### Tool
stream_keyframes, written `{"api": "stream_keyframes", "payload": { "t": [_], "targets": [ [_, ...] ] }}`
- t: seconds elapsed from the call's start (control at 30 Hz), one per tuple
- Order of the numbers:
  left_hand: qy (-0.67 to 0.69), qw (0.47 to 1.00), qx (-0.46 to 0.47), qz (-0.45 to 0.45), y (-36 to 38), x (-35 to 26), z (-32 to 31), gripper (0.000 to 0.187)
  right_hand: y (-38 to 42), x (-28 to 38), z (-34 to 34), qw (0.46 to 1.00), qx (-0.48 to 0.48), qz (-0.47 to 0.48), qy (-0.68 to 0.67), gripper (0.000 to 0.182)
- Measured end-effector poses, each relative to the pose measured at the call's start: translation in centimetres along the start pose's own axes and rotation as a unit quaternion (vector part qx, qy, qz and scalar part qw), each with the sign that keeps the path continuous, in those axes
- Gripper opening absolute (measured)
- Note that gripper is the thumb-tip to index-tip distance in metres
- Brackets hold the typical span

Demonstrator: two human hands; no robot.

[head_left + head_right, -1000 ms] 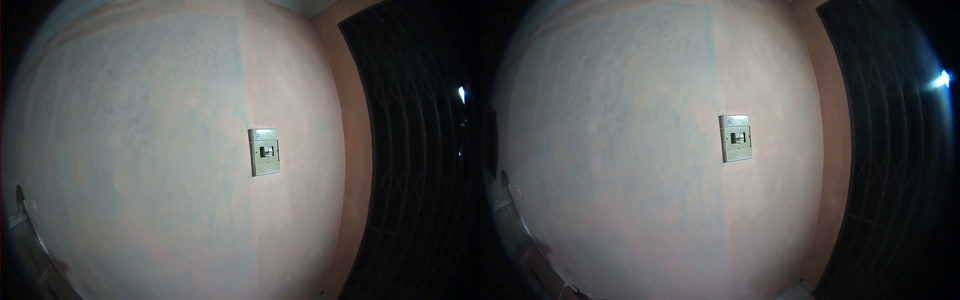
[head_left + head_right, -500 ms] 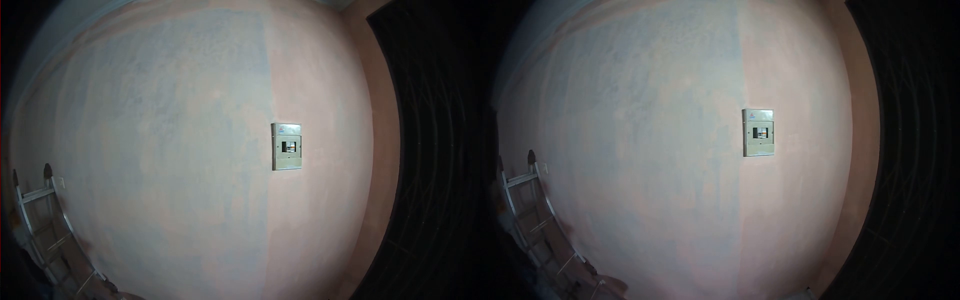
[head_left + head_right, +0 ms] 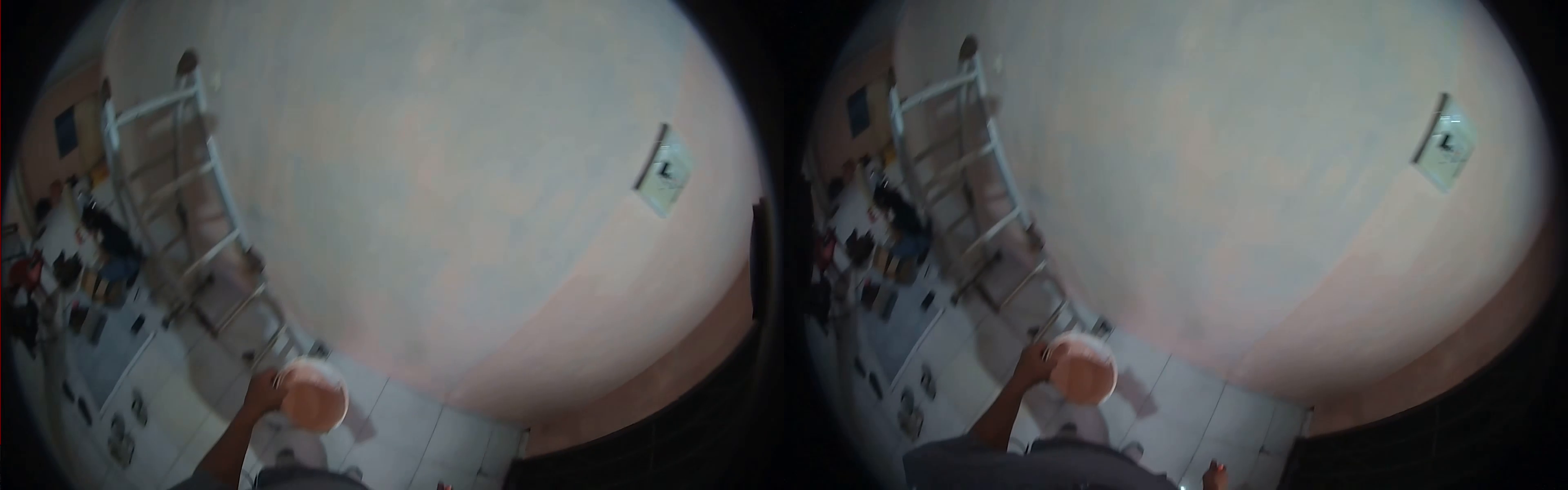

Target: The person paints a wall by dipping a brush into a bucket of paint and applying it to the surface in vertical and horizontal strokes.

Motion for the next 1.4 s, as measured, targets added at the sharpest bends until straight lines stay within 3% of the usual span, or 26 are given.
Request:
{"api": "stream_keyframes", "payload": {
  "t": [0.07,0.13,0.17,0.2,0.27,0.33,0.4,0.5,0.67,0.77,0.8,0.9,0.97,1.07,1.13,1.27,1.3,1.33,1.37,1.4],
  "targets": [
    [0.061,0.998,0.011,0.014,0.0,2.2,1.9,0.026,3.4,5.1,3.4,0.999,-0.006,0.027,0.026,0.051],
    [0.049,0.999,0.005,0.002,0.4,3.6,4.2,0.025,5.1,6.4,1.5,0.987,-0.082,0.067,-0.120,0.048],
    [0.033,0.999,-0.005,-0.011,0.6,1.7,4.9,0.025,3.0,6.5,1.3,0.989,-0.039,0.060,-0.126,0.042],
    [0.020,1.000,0.005,0.009,0.8,1.6,5.9,0.025,3.0,7.0,-0.3,0.972,-0.149,0.142,-0.114,0.037],
    [0.035,0.999,-0.012,0.009,1.1,2.5,7.9,0.024,0.3,6.1,-5.9,0.981,-0.060,0.077,-0.165,0.016],
    [0.021,1.000,0.001,0.014,1.5,4.1,10.8,0.022,2.2,9.1,-8.5,0.965,-0.060,0.083,-0.242,0.011],
    [0.076,0.992,0.000,0.101,1.9,5.7,13.1,0.019,6.6,15.2,-7.1,0.926,0.005,0.035,-0.376,0.012],
    [0.041,0.994,-0.008,0.097,2.3,7.8,16.1,0.014,10.9,22.2,-7.9,0.926,0.025,0.061,-0.373,0.014],
    [-0.001,0.989,-0.052,0.139,3.4,11.2,19.9,0.011,17.0,32.3,-10.9,0.859,0.151,0.046,-0.487,0.016],
    [-0.032,0.988,-0.107,0.108,3.9,13.8,21.4,0.011,19.8,36.4,-12.4,0.840,0.208,0.051,-0.498,0.019],
    [-0.045,0.982,-0.115,0.144,4.1,13.9,22.0,0.011,20.9,38.2,-12.2,0.836,0.229,0.040,-0.497,0.019],
    [-0.120,0.978,-0.144,0.089,4.7,16.1,23.8,0.010,23.3,42.4,-13.2,0.815,0.272,0.050,-0.509,0.018],
    [0.011,0.962,-0.169,0.214,4.6,15.1,25.0,0.011,25.4,44.8,-12.2,0.814,0.272,0.058,-0.510,0.016],
    [0.033,0.958,-0.171,0.228,3.6,17.9,26.8,0.013,27.6,49.0,-12.4,0.795,0.315,0.021,-0.519,0.013],
    [0.039,0.960,-0.160,0.227,2.8,19.3,27.5,0.013,28.6,51.5,-14.3,0.744,0.342,-0.002,-0.574,0.014],
    [-0.021,0.970,-0.133,0.204,-0.2,23.2,28.6,0.011,31.8,57.4,-19.2,0.754,0.341,0.053,-0.560,0.023],
    [-0.051,0.974,-0.112,0.193,-1.2,23.4,29.1,0.011,32.5,58.9,-21.5,0.775,0.336,0.046,-0.534,0.030],
    [-0.079,0.976,-0.088,0.181,-2.1,23.6,29.7,0.011,33.7,60.5,-22.4,0.759,0.341,0.003,-0.554,0.041],
    [-0.051,0.979,-0.089,0.176,-2.7,24.4,30.2,0.012,33.9,61.5,-27.7,0.777,0.293,0.057,-0.554,0.042],
    [-0.025,0.980,-0.090,0.176,-3.0,25.2,30.8,0.013,34.8,62.9,-29.4,0.792,0.277,0.053,-0.542,0.040]
  ]
}}
Point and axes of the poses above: each hand's wrist, its own y-axis away from the middle knuckle, its own z-axis out of the back of the hand, x = y × z, the point moved 1 cm from there along -y, towards the middle knuckle, and after that the axes turned 7 degrees about -x, right-handed, at the moved point
